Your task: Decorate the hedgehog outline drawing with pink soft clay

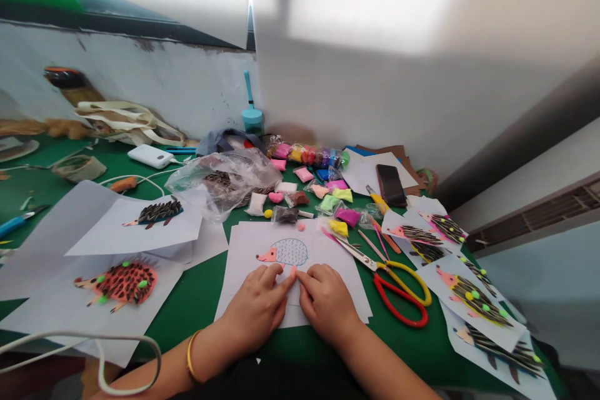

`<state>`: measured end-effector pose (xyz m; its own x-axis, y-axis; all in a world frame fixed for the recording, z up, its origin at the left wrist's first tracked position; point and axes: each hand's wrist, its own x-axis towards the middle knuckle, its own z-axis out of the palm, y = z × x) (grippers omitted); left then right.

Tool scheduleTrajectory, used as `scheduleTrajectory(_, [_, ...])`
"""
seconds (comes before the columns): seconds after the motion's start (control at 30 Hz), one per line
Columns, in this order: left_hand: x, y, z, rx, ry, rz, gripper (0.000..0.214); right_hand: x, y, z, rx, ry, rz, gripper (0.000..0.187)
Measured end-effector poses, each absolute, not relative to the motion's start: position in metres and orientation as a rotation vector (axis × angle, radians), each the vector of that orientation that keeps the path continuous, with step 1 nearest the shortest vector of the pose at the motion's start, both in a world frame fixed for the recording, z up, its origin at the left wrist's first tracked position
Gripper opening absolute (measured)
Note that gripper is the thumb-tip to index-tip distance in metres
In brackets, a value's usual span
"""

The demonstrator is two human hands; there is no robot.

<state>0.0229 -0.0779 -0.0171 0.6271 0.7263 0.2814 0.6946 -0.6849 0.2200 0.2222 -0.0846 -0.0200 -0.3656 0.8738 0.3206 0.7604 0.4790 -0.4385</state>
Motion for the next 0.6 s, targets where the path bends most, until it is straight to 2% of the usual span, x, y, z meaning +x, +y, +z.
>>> scheduleTrajectory(0.6, [0.0225, -0.0781, -0.0143, 2.762, 1.205, 0.499, 0.05, 0.2211, -0.0847, -0.0196, -1.363, -2.221, 0.277, 0.029])
